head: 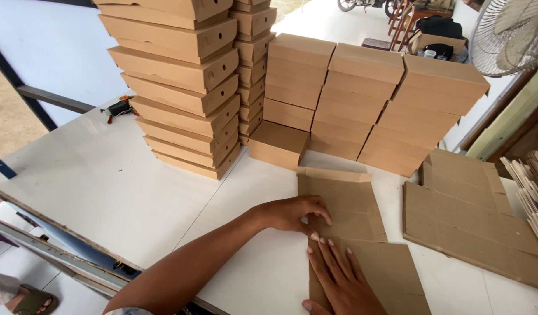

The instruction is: The person folds a flat cardboard sheet into a small box on a white table. They fold the side flaps, tuck the tabs, and close the top to form a finished box. Stacks of similar boxes and flat sheets are visible nearby.

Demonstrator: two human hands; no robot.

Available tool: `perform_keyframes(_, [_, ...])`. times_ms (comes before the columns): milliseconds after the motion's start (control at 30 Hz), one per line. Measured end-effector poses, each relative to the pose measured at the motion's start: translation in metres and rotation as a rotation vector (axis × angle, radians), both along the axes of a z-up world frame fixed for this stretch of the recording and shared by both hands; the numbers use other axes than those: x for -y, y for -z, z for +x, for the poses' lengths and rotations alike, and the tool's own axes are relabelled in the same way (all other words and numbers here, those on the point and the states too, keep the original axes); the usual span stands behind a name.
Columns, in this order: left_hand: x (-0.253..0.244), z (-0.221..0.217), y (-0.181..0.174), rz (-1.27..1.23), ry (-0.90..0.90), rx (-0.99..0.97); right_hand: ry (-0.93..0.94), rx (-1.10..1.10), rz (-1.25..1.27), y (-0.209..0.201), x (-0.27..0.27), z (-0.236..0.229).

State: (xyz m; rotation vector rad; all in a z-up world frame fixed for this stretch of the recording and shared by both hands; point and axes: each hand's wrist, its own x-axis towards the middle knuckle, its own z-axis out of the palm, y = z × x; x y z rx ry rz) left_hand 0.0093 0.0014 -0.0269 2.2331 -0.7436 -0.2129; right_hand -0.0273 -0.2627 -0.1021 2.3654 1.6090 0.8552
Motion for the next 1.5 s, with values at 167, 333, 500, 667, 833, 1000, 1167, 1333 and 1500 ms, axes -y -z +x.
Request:
perform_keyframes(167, [-0.005,0.003,0.006,0.130,-0.056,0.146,-0.004,0.067,0.056,0.012,0.000,0.004])
perform_keyframes(333, [0.000,0.001,-0.002,0.203,-0.109,0.119,0.015,0.130,0.064,0.012,0.001,0.002])
perform_keyframes(500, [0.015,-0.007,-0.031,0.533,-0.271,-0.122,0.001,0.125,0.043,0.003,0.001,-0.001])
perform_keyframes(667, [0.019,-0.013,-0.041,0.538,-0.284,-0.133,0.008,0.140,0.029,0.003,0.001,0.000])
perform_keyframes(833, [0.017,-0.016,-0.049,0.579,-0.232,-0.214,-0.006,0.085,0.029,0.000,0.001,-0.002])
perform_keyframes(1000, [0.013,0.004,-0.014,0.402,-0.381,-0.113,-0.020,0.078,0.040,-0.004,0.001,-0.007])
perform_keyframes(1167, [0.011,0.001,-0.019,0.415,-0.362,-0.119,-0.029,0.069,0.029,-0.009,0.000,-0.009])
perform_keyframes(1333, [0.009,-0.008,-0.033,0.480,-0.247,-0.207,-0.054,0.042,0.048,-0.002,0.001,-0.007])
perform_keyframes(1500, [0.008,0.017,0.005,0.311,-0.494,-0.024,-0.077,0.061,0.073,-0.003,-0.001,-0.008])
